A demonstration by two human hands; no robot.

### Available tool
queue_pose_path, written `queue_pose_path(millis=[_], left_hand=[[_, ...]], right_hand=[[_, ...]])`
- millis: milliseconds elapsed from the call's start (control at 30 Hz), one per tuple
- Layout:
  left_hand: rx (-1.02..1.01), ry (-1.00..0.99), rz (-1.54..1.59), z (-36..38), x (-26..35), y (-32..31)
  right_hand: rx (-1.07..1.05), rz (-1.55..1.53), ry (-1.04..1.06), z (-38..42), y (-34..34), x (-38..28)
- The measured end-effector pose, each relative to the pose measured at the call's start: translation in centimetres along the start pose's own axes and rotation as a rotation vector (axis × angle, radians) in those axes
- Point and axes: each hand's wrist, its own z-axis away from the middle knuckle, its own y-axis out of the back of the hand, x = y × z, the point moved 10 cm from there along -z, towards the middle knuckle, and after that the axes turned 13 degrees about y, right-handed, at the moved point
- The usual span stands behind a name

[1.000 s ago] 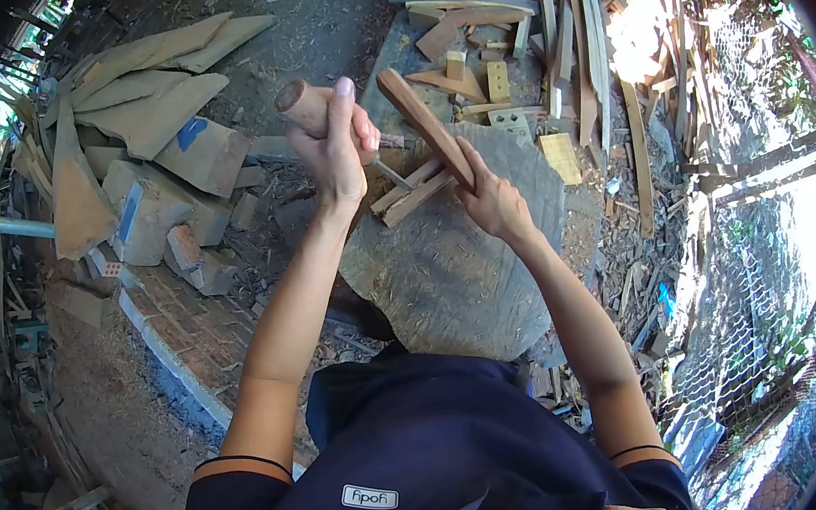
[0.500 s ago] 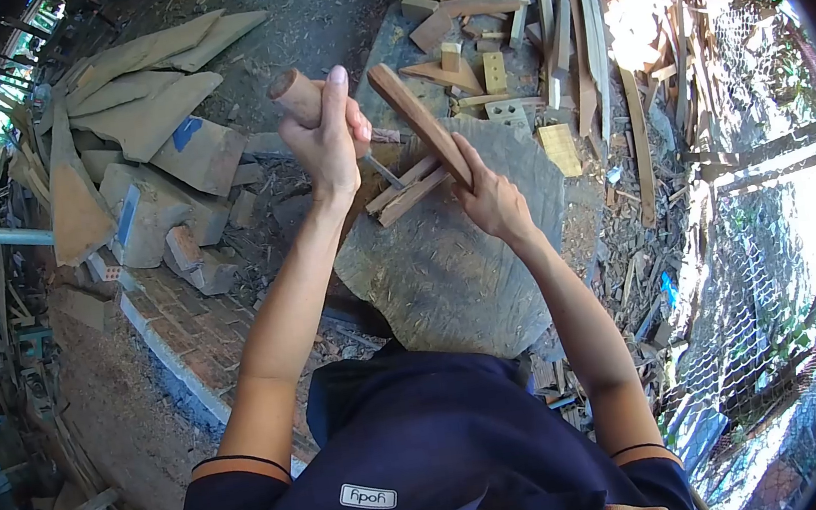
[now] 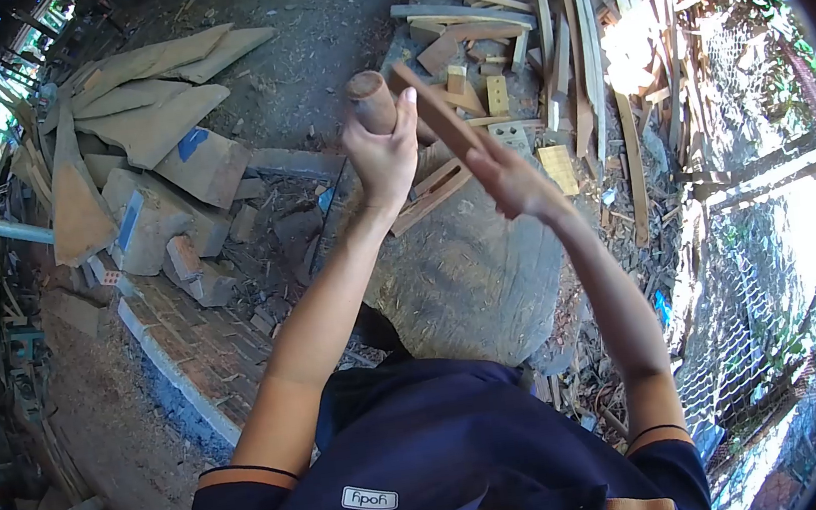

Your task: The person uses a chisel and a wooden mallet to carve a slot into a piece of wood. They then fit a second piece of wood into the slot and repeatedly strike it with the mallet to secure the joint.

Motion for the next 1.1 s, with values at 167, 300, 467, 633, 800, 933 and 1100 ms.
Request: queue_pose_path(millis=[167,300,467,633,800,933,1100], left_hand=[[0.010,0.019,-0.108,0.9,-0.3,-0.4],[-0.026,0.014,-0.040,1.5,0.4,-0.6],[-0.005,-0.023,-0.026,1.5,0.4,-0.3],[-0.067,0.075,0.006,1.9,-0.7,-0.5],[-0.039,-0.174,0.018,2.0,1.3,-0.1],[-0.099,0.010,0.080,3.3,0.4,0.8],[-0.076,0.049,0.286,4.3,0.3,3.9]], right_hand=[[0.277,0.056,0.607,7.2,6.2,-19.1],[0.407,0.540,0.917,10.2,4.6,-22.2],[-0.104,0.687,0.485,8.7,3.8,-19.0],[0.406,0.505,0.901,11.7,4.3,-23.2],[-0.129,0.473,0.532,8.1,1.7,-17.1],[0.044,0.154,0.318,5.7,2.7,-12.3],[0.023,0.384,0.182,0.9,0.4,1.3]])
